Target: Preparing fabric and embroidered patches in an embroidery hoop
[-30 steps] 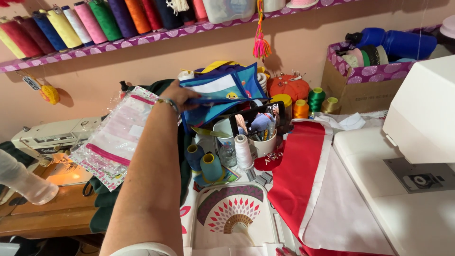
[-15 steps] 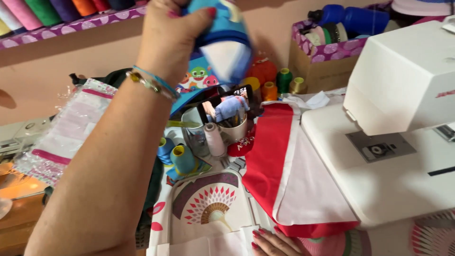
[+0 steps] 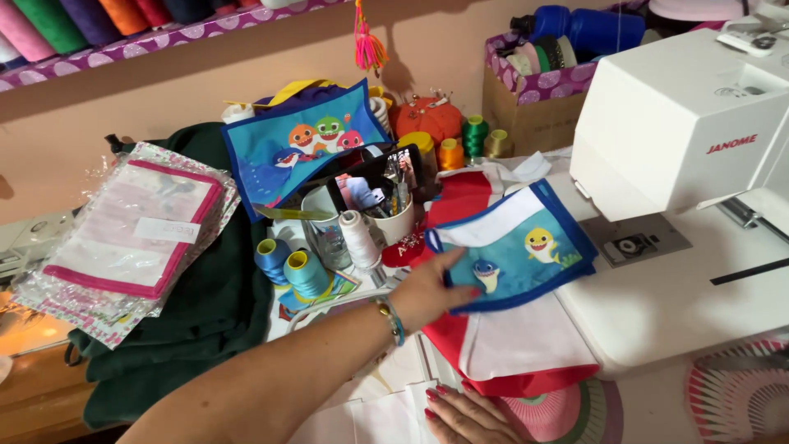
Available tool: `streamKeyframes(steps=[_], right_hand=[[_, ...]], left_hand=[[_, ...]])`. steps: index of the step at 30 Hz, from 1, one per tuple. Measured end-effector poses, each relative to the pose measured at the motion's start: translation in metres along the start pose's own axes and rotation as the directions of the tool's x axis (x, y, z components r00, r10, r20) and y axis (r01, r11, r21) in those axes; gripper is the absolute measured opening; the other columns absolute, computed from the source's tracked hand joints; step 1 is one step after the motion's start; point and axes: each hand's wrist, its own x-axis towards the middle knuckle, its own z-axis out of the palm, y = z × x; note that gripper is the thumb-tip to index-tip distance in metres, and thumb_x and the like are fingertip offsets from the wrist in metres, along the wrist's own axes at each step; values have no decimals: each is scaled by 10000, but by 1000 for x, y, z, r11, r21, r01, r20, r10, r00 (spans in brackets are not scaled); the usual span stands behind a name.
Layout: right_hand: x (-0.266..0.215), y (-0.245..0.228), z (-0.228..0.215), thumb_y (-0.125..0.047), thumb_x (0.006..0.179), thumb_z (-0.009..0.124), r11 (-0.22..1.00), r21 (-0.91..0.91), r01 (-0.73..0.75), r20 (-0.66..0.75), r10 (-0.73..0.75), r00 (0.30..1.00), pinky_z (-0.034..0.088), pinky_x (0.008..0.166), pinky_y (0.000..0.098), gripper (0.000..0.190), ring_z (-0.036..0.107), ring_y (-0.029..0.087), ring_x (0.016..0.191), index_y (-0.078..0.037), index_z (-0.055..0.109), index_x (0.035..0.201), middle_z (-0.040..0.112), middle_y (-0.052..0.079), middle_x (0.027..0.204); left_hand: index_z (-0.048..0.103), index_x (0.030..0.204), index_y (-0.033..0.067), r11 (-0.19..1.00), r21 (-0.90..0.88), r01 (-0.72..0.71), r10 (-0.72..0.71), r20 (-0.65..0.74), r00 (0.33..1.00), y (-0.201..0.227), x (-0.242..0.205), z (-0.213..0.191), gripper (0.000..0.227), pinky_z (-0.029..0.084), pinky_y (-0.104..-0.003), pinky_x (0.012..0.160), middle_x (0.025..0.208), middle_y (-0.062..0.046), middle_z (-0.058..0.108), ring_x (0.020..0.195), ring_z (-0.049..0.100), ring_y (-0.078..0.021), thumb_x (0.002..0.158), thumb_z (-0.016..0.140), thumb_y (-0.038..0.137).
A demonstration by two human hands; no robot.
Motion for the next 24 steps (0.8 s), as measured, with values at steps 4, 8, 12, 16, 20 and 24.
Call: streamKeyframes(steps=[4,8,12,16,20,24], right_hand=[[4,0,-3,-212,1124,322,1000,3,9,-39,-8,999,472,1077,395,384,650,216,1278,-146,663,1287,674,50,1380],[-10,9,11,-210,1129,313,988,-137,68,-10,-70,998,450,1088,343,376,606,157,1306,-181,614,1353,621,5,1444],[-11,7,15,-242,1121,348,992,-121,43,-1,-43,999,457,1079,338,360,594,147,1313,-198,615,1360,608,-19,1457],[-18,15,30,-295,1128,410,971,-200,131,-50,-143,988,479,1032,322,310,616,162,1288,-192,618,1333,640,-10,1415],[-22,10,30,-317,1115,447,985,-139,100,-3,-101,995,489,1020,339,310,623,178,1277,-191,641,1321,657,-4,1395],[-23,11,29,-312,1123,430,984,-148,101,7,-101,995,468,1048,334,322,607,171,1300,-195,629,1348,642,-10,1421]], left_hand=[[353,1593,236,970,241,32,-22,-42,999,21,-4,-23,965,517,-281,917,1258,-35,677,1057,671,-181,741,778,390],[458,1326,176,681,733,-10,283,-250,926,67,17,-96,597,469,-417,911,1297,-152,488,1134,560,-348,825,687,407],[759,943,140,428,896,117,620,-386,683,66,50,-250,193,557,-531,691,926,-148,754,836,690,-426,793,643,105],[789,1136,222,424,832,357,179,-463,868,59,54,-290,315,604,-478,762,1060,-79,765,986,711,-355,856,645,223],[737,1074,135,184,877,443,-78,-436,897,75,63,-254,401,593,-425,776,1057,-82,741,1003,711,-310,811,761,437],[282,1624,35,16,879,476,-39,-475,879,55,94,-247,907,577,-351,710,1191,1,722,1033,727,-263,855,712,252]])
